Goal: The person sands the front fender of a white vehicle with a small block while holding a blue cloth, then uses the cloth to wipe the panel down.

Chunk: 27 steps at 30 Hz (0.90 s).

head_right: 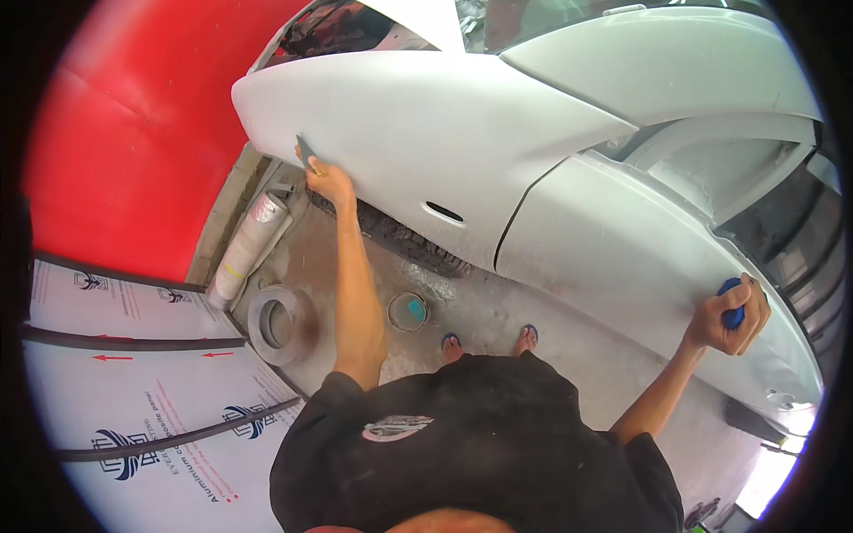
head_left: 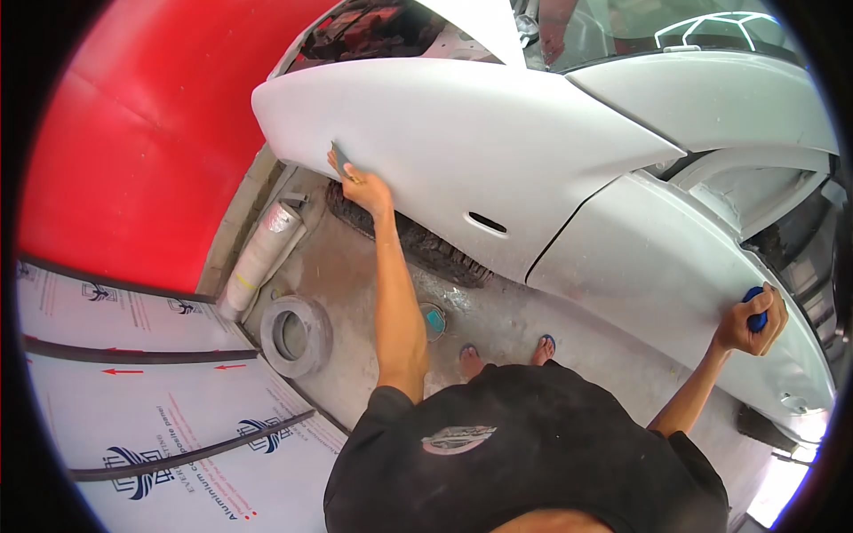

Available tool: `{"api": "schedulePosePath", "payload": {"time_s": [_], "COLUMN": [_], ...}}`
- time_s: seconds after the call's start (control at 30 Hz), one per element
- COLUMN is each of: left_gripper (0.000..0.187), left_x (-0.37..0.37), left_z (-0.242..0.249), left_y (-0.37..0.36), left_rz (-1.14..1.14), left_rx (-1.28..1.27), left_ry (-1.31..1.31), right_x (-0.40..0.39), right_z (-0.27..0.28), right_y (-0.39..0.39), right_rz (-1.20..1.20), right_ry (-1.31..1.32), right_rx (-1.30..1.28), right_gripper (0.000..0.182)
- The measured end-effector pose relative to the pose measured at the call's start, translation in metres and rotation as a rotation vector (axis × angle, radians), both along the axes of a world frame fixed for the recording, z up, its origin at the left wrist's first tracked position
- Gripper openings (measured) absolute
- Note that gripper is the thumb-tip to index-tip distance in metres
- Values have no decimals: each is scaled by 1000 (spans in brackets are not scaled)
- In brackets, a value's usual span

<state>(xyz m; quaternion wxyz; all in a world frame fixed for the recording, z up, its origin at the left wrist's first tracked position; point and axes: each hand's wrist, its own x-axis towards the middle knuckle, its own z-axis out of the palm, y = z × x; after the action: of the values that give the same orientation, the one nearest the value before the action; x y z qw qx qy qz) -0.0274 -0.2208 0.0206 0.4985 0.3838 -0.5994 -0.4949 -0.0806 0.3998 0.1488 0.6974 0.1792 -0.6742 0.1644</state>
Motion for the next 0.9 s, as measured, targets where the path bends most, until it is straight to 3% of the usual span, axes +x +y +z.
{"api": "schedulePosePath", "payload": {"time_s": [0.07, 0.1, 0.17, 0.27, 0.3, 0.33, 0.4, 0.43, 0.5, 0.57, 0.63, 0.77, 0.9], "left_gripper": [56, 56, 56, 55, 53, 52, 49, 48, 53, 53, 53, 50, 52], "left_x": [0, -4, -7, -13, -6, -6, -7, -4, -5, -5, -7, -3, -3], "left_z": [-8, -36, -92, -94, -61, -56, -58, -44, -57, -108, -116, -41, -65], "left_y": [29, 76, 155, 107, 70, 21, -5, -3, 82, 152, 133, 4, 72], "left_rz": [13, 71, 64, 110, 138, 117, 131, 143, 205, 121, 122, 188, 129], "left_rx": [-93, -387, -557, -482, -356, -220, -147, -111, -402, -439, -466, -176, -257], "left_ry": [53, 156, 201, 244, 186, 195, 134, 109, 160, 133, 168, 102, 157], "right_x": [-1, -2, -1, -2, -2, -2, 1, 0, -1, -4, -2, 0, -1], "right_z": [-2, -2, -3, -3, -3, -2, -1, 0, 1, 0, 0, 0, -1], "right_y": [1, 0, -2, -1, 0, 0, -3, -4, -3, 0, -2, -2, -1], "right_rz": [0, -1, 5, 20, 28, 28, 35, 30, 16, 21, 27, 45, 25], "right_ry": [4, 8, 0, 3, 6, 3, -14, -9, 9, 15, 6, -5, -8], "right_rx": [-13, -23, -37, -32, -27, -31, -36, -23, 0, 10, -7, -5, -11], "right_gripper": [14, 14, 14, 14, 14, 14, 14, 14, 15, 15, 15, 15, 14]}}
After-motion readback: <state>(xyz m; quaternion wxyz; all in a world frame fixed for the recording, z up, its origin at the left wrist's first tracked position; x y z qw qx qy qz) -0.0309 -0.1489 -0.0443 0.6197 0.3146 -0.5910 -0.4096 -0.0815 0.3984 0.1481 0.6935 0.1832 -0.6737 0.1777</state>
